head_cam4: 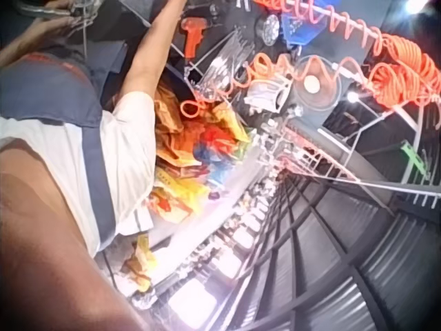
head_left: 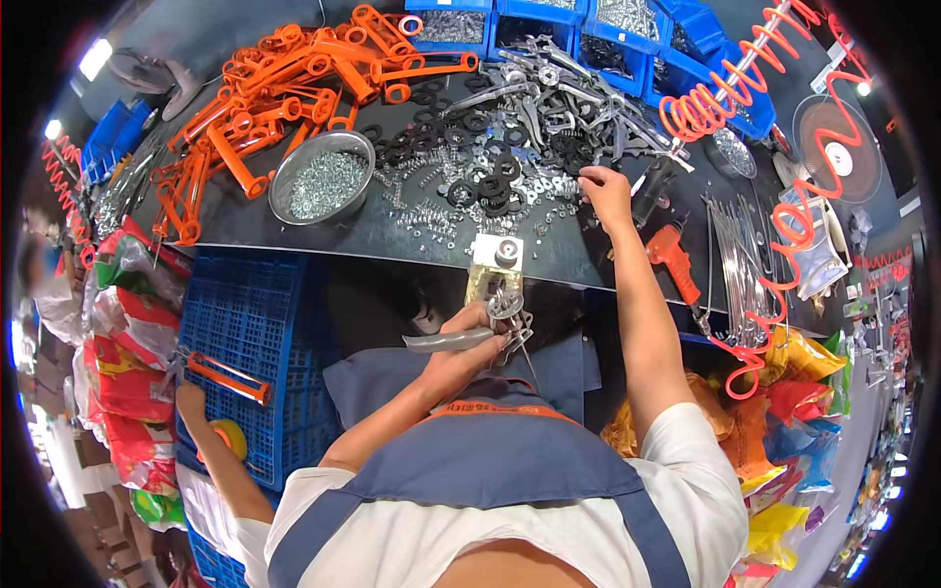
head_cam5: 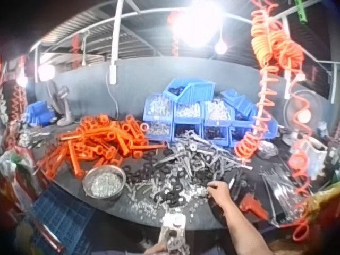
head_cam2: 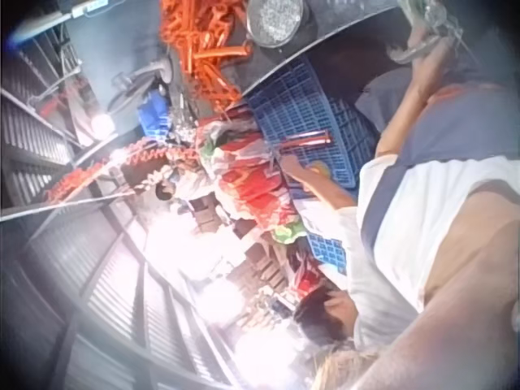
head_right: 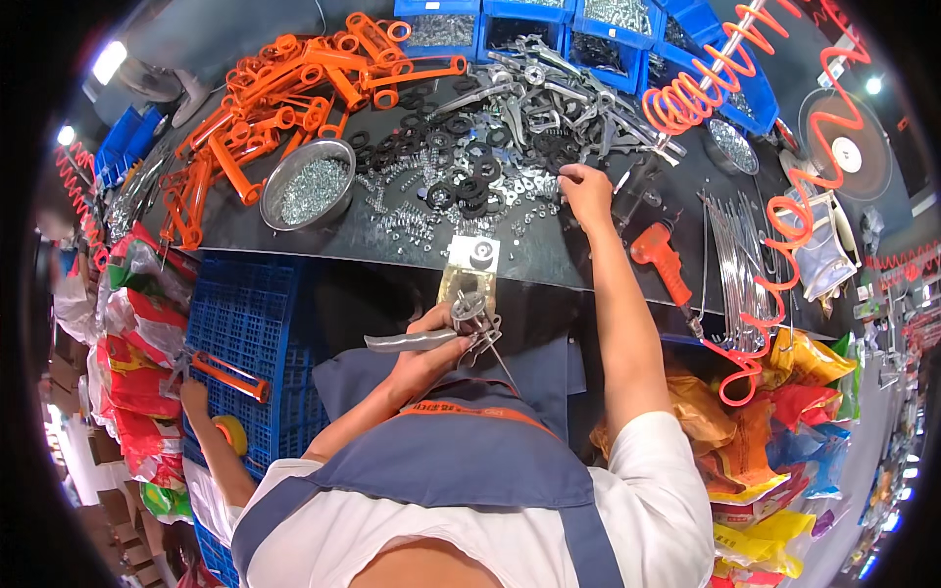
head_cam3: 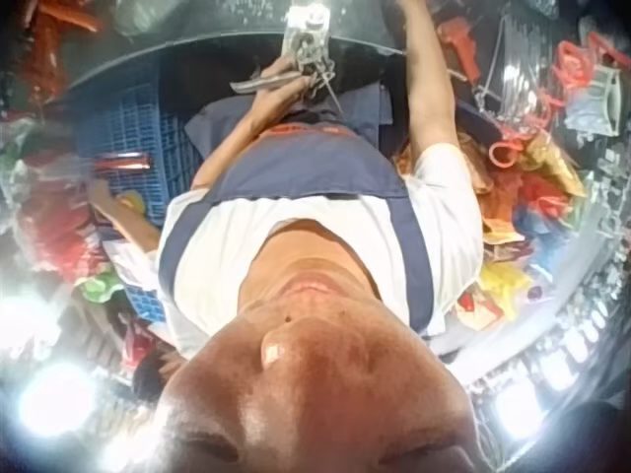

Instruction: Assembling small mechanical components using a jig, washers, screws, an electric screwdriver, and a sealant gun.

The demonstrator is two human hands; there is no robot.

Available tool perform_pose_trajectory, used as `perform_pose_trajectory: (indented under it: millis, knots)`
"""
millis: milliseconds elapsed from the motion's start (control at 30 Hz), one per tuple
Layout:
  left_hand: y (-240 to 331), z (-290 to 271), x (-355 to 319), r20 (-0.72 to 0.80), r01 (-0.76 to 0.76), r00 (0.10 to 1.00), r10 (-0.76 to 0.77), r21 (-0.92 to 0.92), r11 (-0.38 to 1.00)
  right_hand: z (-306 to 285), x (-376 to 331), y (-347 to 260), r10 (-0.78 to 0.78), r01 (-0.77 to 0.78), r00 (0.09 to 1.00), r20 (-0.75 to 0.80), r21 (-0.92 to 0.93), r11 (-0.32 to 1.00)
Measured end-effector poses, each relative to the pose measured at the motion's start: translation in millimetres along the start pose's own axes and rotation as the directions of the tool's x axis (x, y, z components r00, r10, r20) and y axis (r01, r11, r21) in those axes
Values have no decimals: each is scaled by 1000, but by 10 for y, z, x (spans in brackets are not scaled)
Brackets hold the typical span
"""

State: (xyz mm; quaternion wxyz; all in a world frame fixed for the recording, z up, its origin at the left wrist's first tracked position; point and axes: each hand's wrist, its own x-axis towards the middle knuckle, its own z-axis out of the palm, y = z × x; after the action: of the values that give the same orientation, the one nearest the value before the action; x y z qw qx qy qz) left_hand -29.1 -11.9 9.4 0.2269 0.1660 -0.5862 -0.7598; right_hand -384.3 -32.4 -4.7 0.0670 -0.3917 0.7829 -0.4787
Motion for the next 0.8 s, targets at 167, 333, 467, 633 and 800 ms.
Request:
perform_pose_trajectory:
  millis: [167, 333, 467, 633, 800]
  knots:
    - [38, 64, 32, -16, 90, 996, -93, -146, 985, 55, -44, 227, -233, 239, 971, 50, -223, 945]
    - [117, 71, 19, -24, 121, 992, -125, -124, 985, 74, -123, 104, -353, 360, 931, 91, -384, 850]
    - [-16, 2, 31, -23, 21, 999, -22, -60, 998, 124, -140, -106, -298, 321, 947, 121, -375, 870]
    - [-45, -40, 30, -5, -42, 999, 42, -35, 998, 224, -5, -147, -380, 515, 856, 350, -525, 677]
    - [79, 22, 7, -23, 10, 1000, -12, -72, 997, 33, 93, -52, -47, 49, 998, -49, 37, 998]
